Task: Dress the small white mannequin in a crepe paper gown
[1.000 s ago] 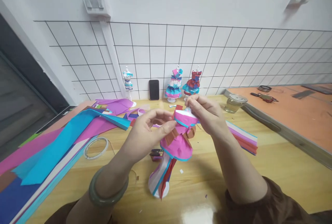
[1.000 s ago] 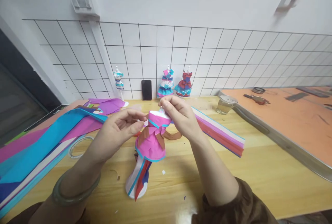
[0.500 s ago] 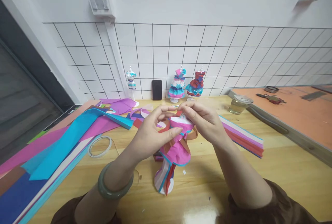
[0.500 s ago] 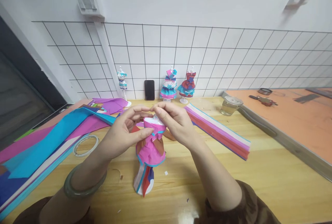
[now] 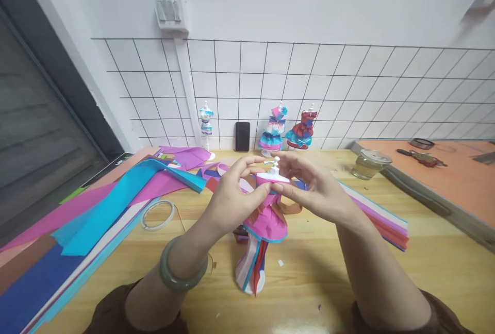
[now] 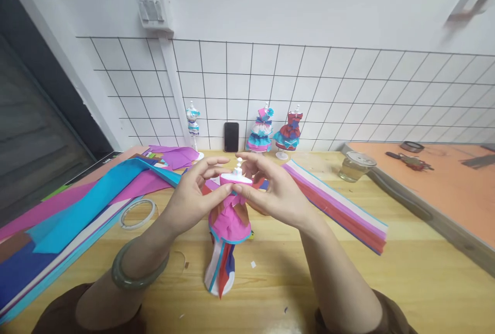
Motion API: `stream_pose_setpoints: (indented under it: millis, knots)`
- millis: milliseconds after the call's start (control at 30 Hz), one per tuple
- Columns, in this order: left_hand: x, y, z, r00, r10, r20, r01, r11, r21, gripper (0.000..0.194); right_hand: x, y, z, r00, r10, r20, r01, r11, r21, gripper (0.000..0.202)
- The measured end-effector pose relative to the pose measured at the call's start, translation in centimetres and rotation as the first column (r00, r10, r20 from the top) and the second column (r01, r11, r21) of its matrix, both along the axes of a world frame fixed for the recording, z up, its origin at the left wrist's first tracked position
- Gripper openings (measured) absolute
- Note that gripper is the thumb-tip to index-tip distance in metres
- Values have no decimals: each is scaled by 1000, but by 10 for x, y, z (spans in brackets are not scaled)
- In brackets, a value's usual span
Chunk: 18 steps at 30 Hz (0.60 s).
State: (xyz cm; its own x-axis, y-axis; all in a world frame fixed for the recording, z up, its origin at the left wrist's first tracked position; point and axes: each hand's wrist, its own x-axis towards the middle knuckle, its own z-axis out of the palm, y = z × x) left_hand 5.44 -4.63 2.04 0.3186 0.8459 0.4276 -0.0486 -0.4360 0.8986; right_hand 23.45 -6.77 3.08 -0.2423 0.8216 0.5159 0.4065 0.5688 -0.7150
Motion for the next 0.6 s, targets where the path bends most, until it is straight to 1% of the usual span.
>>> stream_pose_setpoints:
  millis: [100,200,333,467,600]
  knots:
    - [0,-1,1,1000,-12,-7,12,1000,0,39,-1,-2,1,1000,-15,-5,15,1000,23,45]
    - [-2,0,1,999,-41,-34,42,999,33,34,0,-3,1,999,-39,-7,39,998,53,42]
    - [-3,3,-1,998,-37,-48,41,996,74,28,0,-2,2,999,-46,-2,46,996,80,40]
    - [-4,5,-1,996,-61,-58,65,996,64,32,0,-1,1,999,-52,-5,53,998,38,41]
    - [-4,4,-1,996,-58,-70,62,997,52,37,0,-1,0,998,-57,-19,57,998,-9,43]
